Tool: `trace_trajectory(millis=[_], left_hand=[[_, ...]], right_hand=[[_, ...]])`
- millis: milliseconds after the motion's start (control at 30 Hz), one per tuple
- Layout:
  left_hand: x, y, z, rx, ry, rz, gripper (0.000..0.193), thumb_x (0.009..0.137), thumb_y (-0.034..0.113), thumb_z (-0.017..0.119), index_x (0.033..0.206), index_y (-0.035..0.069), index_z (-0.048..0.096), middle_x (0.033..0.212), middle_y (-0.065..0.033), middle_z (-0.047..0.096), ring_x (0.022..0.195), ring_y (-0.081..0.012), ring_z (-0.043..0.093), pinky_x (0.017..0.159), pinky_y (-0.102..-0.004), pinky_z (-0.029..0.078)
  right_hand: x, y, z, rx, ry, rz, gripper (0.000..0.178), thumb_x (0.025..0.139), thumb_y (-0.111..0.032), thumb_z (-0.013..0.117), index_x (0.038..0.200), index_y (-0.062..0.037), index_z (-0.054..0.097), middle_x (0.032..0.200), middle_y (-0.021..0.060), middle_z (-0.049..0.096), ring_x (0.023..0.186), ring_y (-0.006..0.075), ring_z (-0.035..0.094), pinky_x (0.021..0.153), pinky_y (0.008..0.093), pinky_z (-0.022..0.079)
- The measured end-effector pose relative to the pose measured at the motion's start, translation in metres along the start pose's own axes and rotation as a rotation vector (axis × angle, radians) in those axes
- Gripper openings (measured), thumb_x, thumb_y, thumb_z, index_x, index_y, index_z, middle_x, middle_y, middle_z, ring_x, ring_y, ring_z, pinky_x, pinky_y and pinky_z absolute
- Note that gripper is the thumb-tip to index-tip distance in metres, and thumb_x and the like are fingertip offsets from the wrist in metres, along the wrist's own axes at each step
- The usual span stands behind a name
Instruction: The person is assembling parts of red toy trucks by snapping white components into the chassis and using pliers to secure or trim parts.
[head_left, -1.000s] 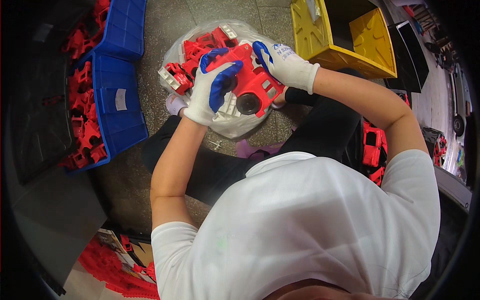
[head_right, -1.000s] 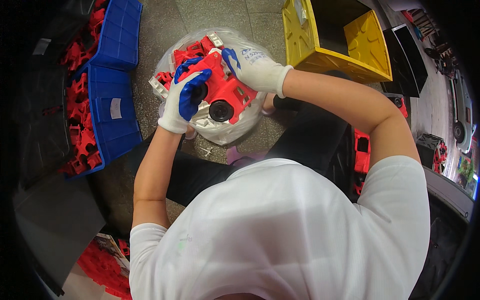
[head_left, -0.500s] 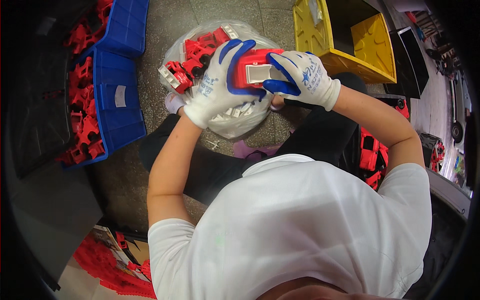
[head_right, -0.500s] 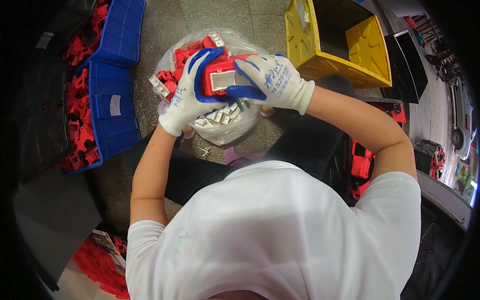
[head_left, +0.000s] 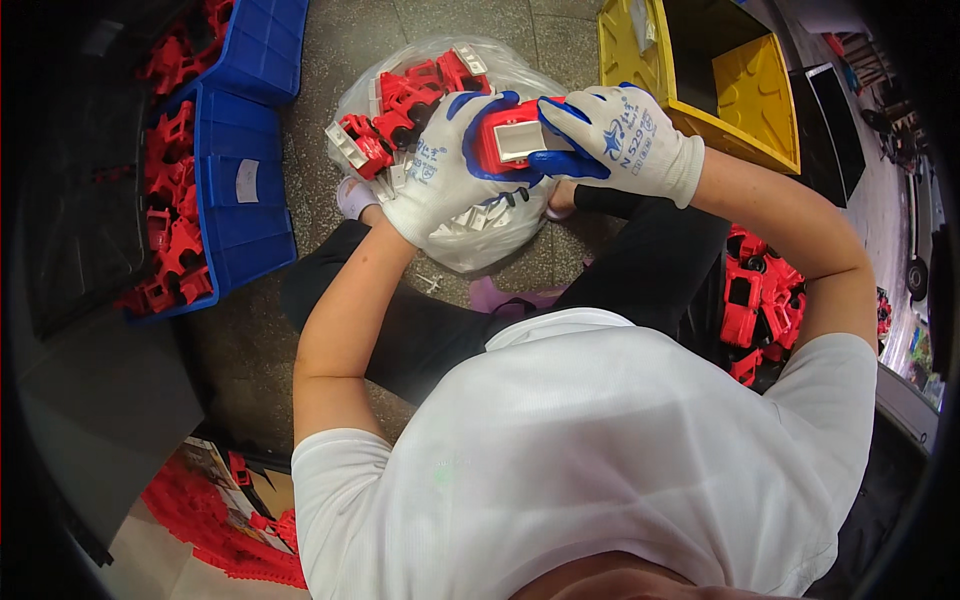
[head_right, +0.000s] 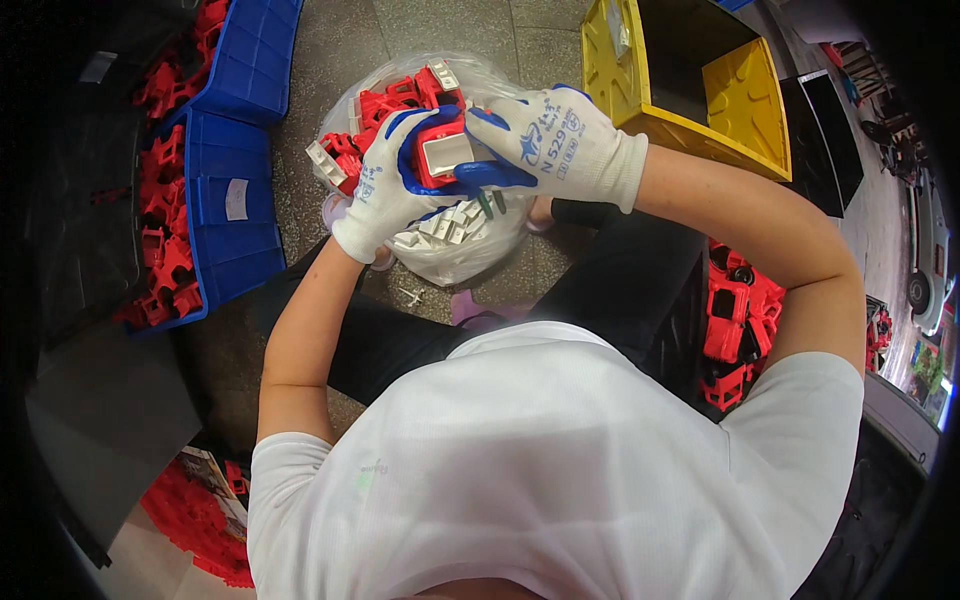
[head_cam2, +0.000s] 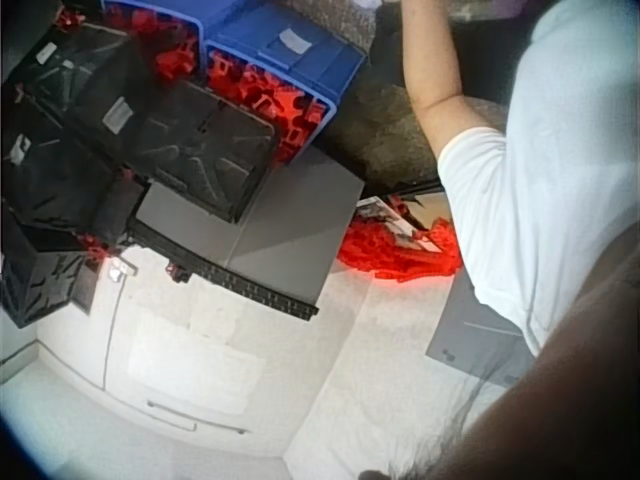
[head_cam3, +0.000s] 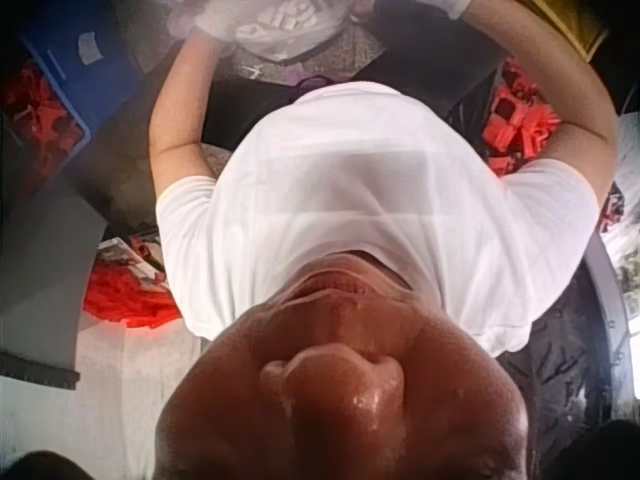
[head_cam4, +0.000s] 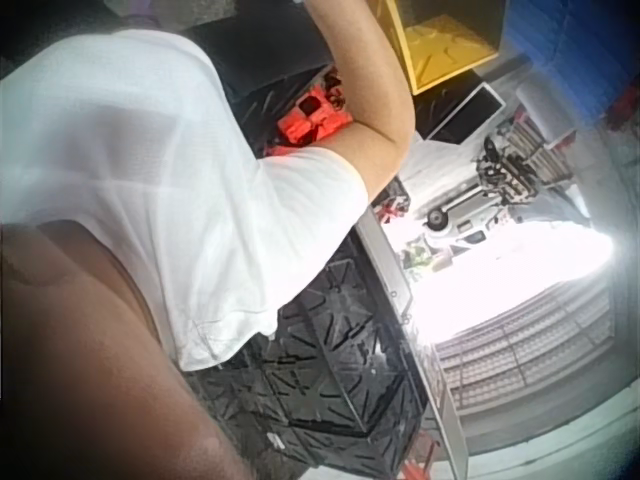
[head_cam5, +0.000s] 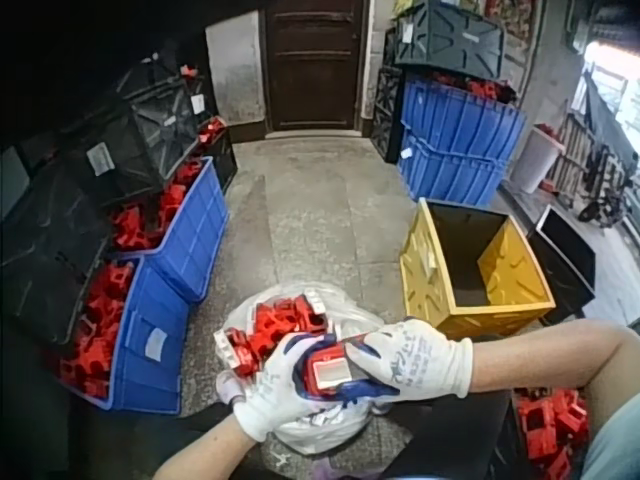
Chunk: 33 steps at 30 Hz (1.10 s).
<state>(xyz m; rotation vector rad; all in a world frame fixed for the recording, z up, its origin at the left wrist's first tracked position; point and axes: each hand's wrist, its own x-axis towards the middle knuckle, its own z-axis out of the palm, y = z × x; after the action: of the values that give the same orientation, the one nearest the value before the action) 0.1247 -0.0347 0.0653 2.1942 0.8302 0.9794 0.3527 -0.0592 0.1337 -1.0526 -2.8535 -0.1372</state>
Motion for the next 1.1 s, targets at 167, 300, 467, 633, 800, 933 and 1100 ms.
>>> trace_trajectory(millis=[167, 300, 467, 633, 800, 933, 1100], left_hand=[[-0.005, 0.001, 0.005, 0.031, -0.04, -0.113, 0.071, 0.054, 0.018, 0.087, 0.117, 0.006, 0.056, 0.11, -0.013, 0.058, 0.101, -0.0312, 0.057, 0.092, -0.0379, 0.046], [-0.017, -0.02, 0.01, -0.231, -0.066, -0.289, 0.072, 0.059, 0.018, 0.085, 0.121, 0.004, 0.052, 0.113, -0.0121, 0.058, 0.104, -0.0254, 0.057, 0.094, -0.0356, 0.044], [-0.029, -0.094, 0.053, -0.044, -0.12, -0.533, 0.08, 0.063, 0.032, 0.083, 0.127, 0.0, 0.047, 0.121, -0.02, 0.054, 0.114, -0.0302, 0.052, 0.1, -0.0367, 0.039], [-0.022, -0.19, 0.018, -0.282, 0.547, -0.954, 0.054, 0.077, 0.027, 0.075, 0.116, -0.006, 0.057, 0.111, -0.0117, 0.063, 0.098, -0.0227, 0.058, 0.09, -0.037, 0.046], [0.007, -0.213, 0.054, -0.71, -0.147, -0.585, 0.053, 0.091, 0.036, 0.048, 0.134, 0.006, 0.044, 0.131, -0.0115, 0.051, 0.115, -0.0269, 0.051, 0.098, -0.0415, 0.041], [0.019, -0.175, 0.063, -0.057, -0.597, -0.445, 0.058, 0.082, 0.039, 0.055, 0.13, 0.01, 0.046, 0.129, -0.0109, 0.052, 0.117, -0.0269, 0.05, 0.099, -0.0402, 0.039], [0.024, -0.173, 0.037, 0.916, -0.907, -0.255, 0.064, 0.071, 0.044, 0.064, 0.126, 0.015, 0.05, 0.127, -0.0101, 0.054, 0.119, -0.027, 0.048, 0.101, -0.0386, 0.037]], right_hand=[[0.005, 0.001, 0.0, -0.057, -0.131, 0.015, 0.059, 0.081, -0.046, 0.063, 0.125, -0.0085, 0.05, 0.104, 0.0093, 0.061, 0.087, 0.0232, 0.063, 0.066, 0.0345, 0.049], [0.023, 0.003, 0.018, -0.178, 0.137, 0.019, 0.055, 0.086, -0.04, 0.059, 0.132, -0.0126, 0.047, 0.125, 0.0146, 0.052, 0.112, 0.0265, 0.054, 0.085, 0.0347, 0.045], [-0.008, 0.031, 0.17, 0.781, 0.102, 0.203, 0.038, 0.098, -0.033, 0.043, 0.131, -0.0148, 0.048, 0.139, 0.0163, 0.041, 0.126, 0.0381, 0.038, 0.105, 0.0437, 0.031], [-0.041, 0.084, 0.107, 0.26, 0.76, 0.596, 0.036, 0.094, -0.029, 0.052, 0.124, -0.0108, 0.054, 0.118, 0.0177, 0.055, 0.11, 0.0366, 0.052, 0.093, 0.0399, 0.044], [-0.239, 0.163, 0.025, 0.577, 1.054, 1.22, 0.027, 0.093, -0.023, 0.057, 0.11, -0.0013, 0.06, 0.098, 0.0047, 0.064, 0.085, 0.0119, 0.059, 0.074, 0.0239, 0.048], [-0.48, 0.138, -0.007, -0.181, 0.071, 1.585, 0.061, 0.083, -0.059, 0.051, 0.106, -0.0041, 0.065, 0.108, 0.0236, 0.062, 0.104, 0.037, 0.058, 0.089, 0.0416, 0.045], [-0.515, 0.082, 0.006, -0.003, -0.419, 1.765, 0.057, 0.081, -0.053, 0.058, 0.108, -0.0026, 0.063, 0.111, 0.0202, 0.063, 0.106, 0.0343, 0.059, 0.092, 0.0399, 0.045]])
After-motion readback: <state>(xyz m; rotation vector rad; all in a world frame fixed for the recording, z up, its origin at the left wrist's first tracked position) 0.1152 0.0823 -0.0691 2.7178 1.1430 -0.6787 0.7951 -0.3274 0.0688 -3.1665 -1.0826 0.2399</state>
